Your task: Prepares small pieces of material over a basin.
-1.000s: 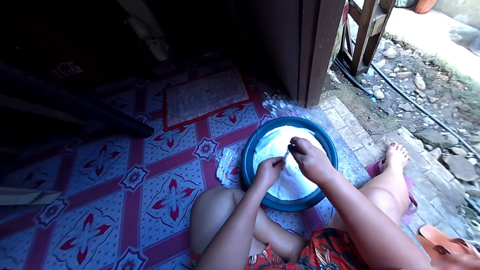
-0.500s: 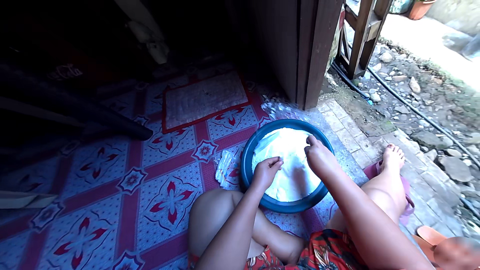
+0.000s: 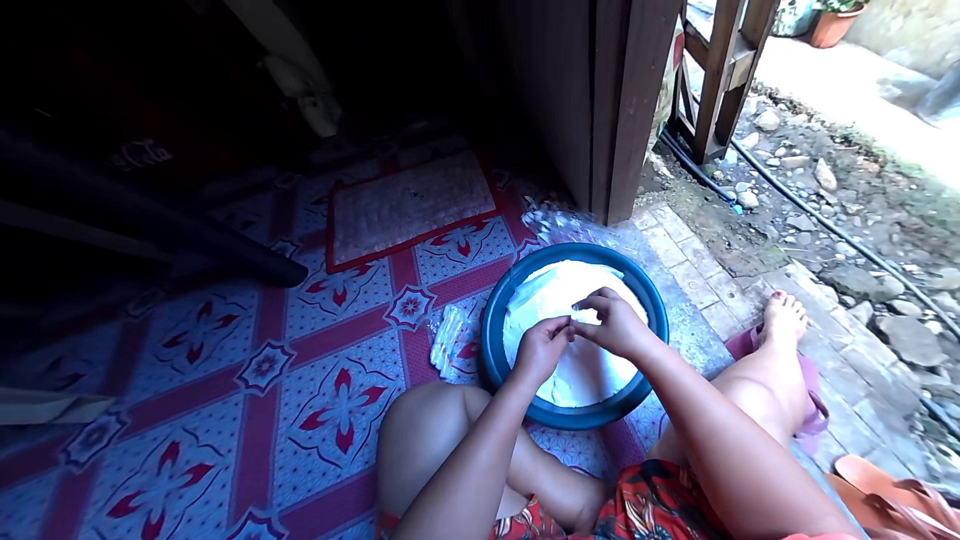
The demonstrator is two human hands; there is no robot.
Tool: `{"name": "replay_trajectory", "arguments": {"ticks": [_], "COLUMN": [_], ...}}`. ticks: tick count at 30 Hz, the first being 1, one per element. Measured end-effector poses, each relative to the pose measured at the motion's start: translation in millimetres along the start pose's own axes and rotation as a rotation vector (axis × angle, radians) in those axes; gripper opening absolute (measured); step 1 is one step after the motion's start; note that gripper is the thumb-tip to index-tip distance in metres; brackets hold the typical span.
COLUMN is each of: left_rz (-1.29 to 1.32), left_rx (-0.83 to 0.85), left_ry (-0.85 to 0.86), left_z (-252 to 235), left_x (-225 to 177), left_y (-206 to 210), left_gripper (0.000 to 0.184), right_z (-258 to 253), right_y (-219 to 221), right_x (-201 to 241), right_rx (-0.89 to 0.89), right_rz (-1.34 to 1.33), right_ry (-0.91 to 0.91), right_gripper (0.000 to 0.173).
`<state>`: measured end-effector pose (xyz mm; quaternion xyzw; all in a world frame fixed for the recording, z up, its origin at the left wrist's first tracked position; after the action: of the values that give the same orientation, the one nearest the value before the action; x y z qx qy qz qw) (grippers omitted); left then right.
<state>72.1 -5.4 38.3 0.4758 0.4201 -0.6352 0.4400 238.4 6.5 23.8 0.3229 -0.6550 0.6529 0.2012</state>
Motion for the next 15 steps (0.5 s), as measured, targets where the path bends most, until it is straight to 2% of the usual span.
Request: {"name": "replay_trajectory", "arguments": {"ticks": [2,6,8,11,14,15], "left_rz": [0.003,0.007,0.011,0.017,0.024,0.019], "left_rx": [0.009,0.003,-0.004,-0.007,-0.009,-0.003], "left_ry": [0.0,0.0,-0.002,-0.012,0.001,0.005], "left_z": [-0.7,-1.5,-1.9,-3.3,-3.3,-2.8], "left_x": [4.0,10.0,12.2,13.3,12.9,12.3], "left_y": [1.4,0.8,-0.7,-2.1,-1.1,-0.8], "left_gripper": [0.023,0.022,0.021,0.022,0.023,0.023], "right_z": [-0.7,-1.1,-1.4,-2.8,-1.8,-1.7], "right_y": [-0.5,-7.1,-11.1,-14.5,-15.6,-13.6], "right_x": [3.7,7.4,3.0,-6.5,-10.7,-11.5], "right_rx": [-0.028,-0.111,-0.138,-0.128,-0.014,0.034], "right_rz": [-0.043,-0.13,-0.109,-0.016,-0.009,0.004], "right_ry": [0.013,0.059,0.092,0.124,0.034,0.006], "right_gripper": [0.021,0.02,0.023,0.038,0.037,0.044]}}
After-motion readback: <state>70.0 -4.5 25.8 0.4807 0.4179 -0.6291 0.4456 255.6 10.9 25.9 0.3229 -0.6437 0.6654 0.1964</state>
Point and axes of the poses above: each hand's wrist, its own z-axis away from the middle knuckle, its own y-axis out of the palm, x = y × z, the point moved 1 cm from there along -z, towards the middle knuckle, and after that the axes turned 13 degrees about z, right-handed, at the moved point
